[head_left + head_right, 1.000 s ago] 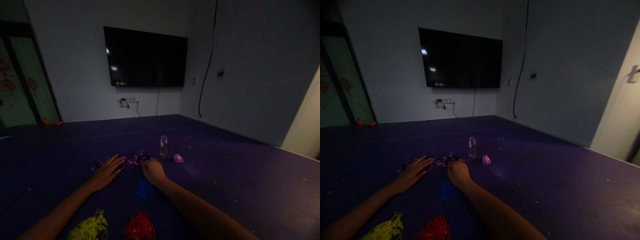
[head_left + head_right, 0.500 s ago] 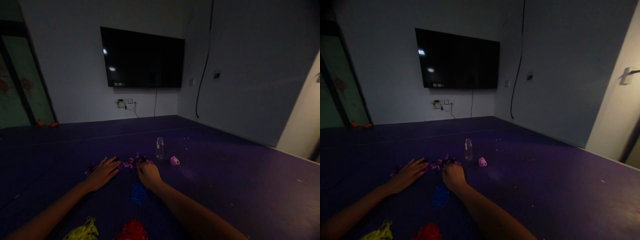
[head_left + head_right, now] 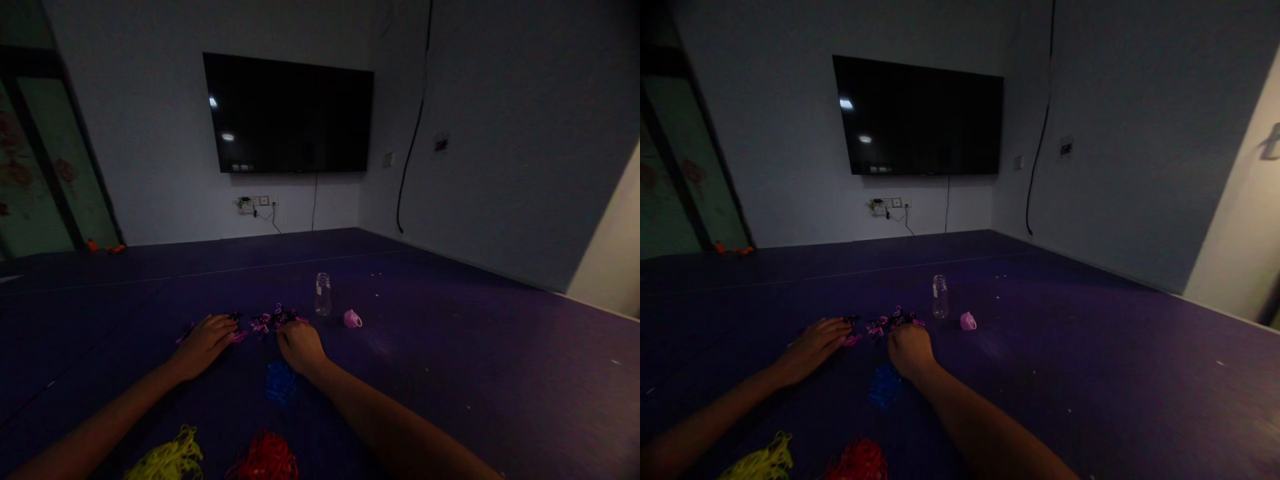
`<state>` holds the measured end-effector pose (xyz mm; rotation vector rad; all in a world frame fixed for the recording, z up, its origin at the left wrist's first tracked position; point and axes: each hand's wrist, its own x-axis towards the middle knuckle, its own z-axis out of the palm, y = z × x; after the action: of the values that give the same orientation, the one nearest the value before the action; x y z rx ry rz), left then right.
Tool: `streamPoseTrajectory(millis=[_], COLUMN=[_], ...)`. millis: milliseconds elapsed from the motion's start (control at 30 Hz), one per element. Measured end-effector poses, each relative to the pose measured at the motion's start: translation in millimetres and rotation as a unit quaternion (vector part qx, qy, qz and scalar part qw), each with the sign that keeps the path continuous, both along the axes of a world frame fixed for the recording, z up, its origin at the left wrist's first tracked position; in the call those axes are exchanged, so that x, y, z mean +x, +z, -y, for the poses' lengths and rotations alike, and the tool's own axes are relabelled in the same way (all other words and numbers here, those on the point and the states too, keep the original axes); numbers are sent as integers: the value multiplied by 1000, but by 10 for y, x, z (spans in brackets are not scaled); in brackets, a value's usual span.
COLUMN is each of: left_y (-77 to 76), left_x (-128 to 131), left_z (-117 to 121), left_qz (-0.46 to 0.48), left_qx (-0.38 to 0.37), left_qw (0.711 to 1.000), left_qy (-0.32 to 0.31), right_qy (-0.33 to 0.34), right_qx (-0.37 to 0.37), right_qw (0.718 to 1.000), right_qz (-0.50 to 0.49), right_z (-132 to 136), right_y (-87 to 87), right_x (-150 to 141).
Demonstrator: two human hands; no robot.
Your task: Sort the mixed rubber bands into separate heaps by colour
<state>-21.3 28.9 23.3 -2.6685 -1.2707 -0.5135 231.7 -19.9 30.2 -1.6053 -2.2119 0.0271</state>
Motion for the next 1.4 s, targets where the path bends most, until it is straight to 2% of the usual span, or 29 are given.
streamPoseTrajectory(millis=[133,433,567,767,867,1000,1233,1400], left_y=[-24,10,-23,-62,-63,-68,-82,-95], left_x=[46,42,33,159,191,95,-214,-248], left_z=[-14,206,179,94,90,179,521,645], left_qz=[-7,17,59,42,56,77,129,163], left_qx=[-4,-15,-20,-84,-90,-84,-118,-111], left_qw=[1000,999,996,991,989,987,980,978], left_qy=[0,-47,-57,-97,-106,-109,-91,-60], right_qy=[3,-1,-5,-4,-3,1,-3,-1], right_qx=[0,11,8,-2,-8,-6,-14,-23], right_qw=[1000,1000,1000,1000,1000,1000,1000,1000], right_qz=[4,6,13,14,14,13,21,20], right_z=[-3,-24,-35,-19,-9,-13,-16,-16], right_y=[-4,-36,-45,-17,-6,-13,-8,-7], right_x=[-1,-1,-1,2,6,17,29,35])
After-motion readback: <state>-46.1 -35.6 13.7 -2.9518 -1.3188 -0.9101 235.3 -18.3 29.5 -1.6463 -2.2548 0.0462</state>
